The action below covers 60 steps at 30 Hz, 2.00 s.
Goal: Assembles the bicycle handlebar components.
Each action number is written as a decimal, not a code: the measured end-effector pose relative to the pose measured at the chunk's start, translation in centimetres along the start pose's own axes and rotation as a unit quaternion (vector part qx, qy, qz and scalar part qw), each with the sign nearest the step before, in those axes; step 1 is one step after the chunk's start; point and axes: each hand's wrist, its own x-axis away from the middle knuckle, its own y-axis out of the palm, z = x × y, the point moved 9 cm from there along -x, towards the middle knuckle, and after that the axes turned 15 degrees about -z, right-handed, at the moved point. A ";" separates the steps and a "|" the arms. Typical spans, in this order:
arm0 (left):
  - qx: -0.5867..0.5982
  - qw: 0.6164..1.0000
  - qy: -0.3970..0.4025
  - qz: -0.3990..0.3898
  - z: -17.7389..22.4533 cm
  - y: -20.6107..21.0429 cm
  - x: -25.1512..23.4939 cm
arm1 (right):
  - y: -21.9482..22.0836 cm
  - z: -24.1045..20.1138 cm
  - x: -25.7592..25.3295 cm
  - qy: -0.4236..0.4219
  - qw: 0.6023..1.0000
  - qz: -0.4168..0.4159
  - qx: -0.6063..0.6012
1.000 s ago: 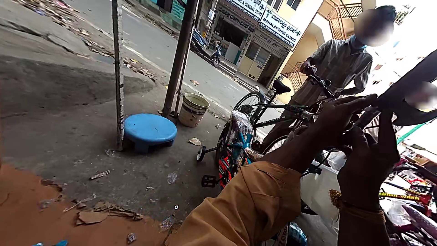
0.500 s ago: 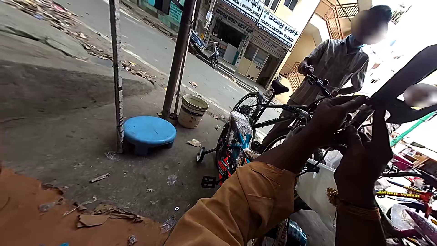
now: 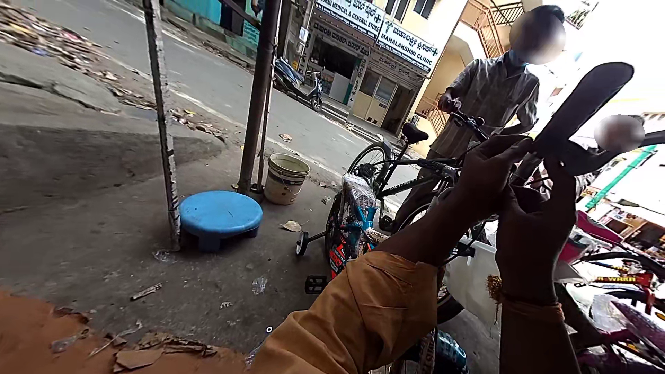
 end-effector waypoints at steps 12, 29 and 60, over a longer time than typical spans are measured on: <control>-0.007 0.998 -0.060 0.007 -0.4 0.3 0.3 | -0.5 -2.1 -0.4 0.091 0.978 -0.120 0.143; -0.038 0.993 -0.115 -0.017 0.0 -0.1 0.4 | 0.1 -1.7 0.2 0.077 0.968 -0.137 0.194; -0.079 0.989 -0.119 -0.041 0.7 -1.1 -0.6 | -6.7 -0.1 0.1 -0.156 0.973 0.165 -0.034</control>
